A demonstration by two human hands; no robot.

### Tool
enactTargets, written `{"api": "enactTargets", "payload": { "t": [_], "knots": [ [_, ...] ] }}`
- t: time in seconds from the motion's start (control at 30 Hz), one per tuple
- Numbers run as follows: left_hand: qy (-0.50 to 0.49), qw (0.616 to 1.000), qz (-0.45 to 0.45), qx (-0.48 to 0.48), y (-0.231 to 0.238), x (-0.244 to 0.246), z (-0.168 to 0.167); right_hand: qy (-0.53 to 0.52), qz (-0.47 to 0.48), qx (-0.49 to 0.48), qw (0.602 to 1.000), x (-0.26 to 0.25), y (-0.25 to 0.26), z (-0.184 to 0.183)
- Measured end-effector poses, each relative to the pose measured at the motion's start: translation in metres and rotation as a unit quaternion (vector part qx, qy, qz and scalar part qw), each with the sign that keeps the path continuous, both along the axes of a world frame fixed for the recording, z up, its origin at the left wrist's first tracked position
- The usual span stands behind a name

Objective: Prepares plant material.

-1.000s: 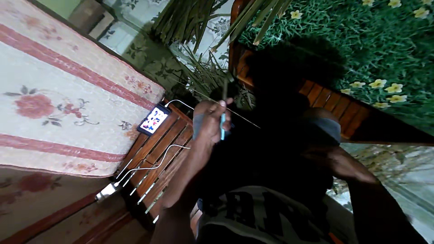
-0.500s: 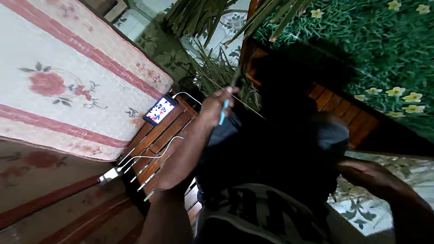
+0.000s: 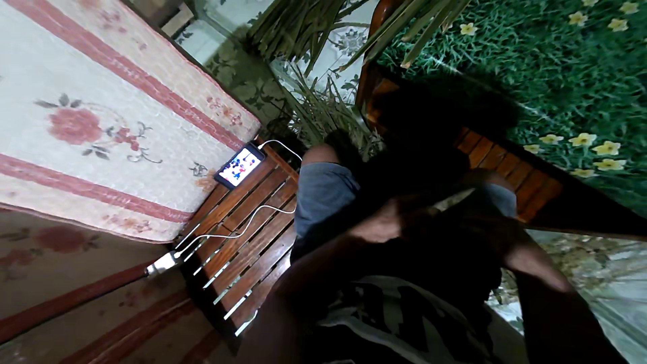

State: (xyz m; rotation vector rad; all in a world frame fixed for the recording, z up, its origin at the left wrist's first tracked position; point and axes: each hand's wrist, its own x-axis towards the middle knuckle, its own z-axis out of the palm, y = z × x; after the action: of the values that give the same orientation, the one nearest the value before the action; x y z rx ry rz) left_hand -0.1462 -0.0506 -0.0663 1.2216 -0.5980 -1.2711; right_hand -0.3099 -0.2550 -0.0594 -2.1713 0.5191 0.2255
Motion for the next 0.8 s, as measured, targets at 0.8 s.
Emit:
{"api": "enactTargets", "payload": {
  "t": [0.8],
  "knots": [
    [0.124, 0.969, 0.213, -0.035, 0.025, 0.067, 0.004, -0.034, -0.047, 0.081, 0.995, -0.014, 0.012, -0.022]
  ]
}}
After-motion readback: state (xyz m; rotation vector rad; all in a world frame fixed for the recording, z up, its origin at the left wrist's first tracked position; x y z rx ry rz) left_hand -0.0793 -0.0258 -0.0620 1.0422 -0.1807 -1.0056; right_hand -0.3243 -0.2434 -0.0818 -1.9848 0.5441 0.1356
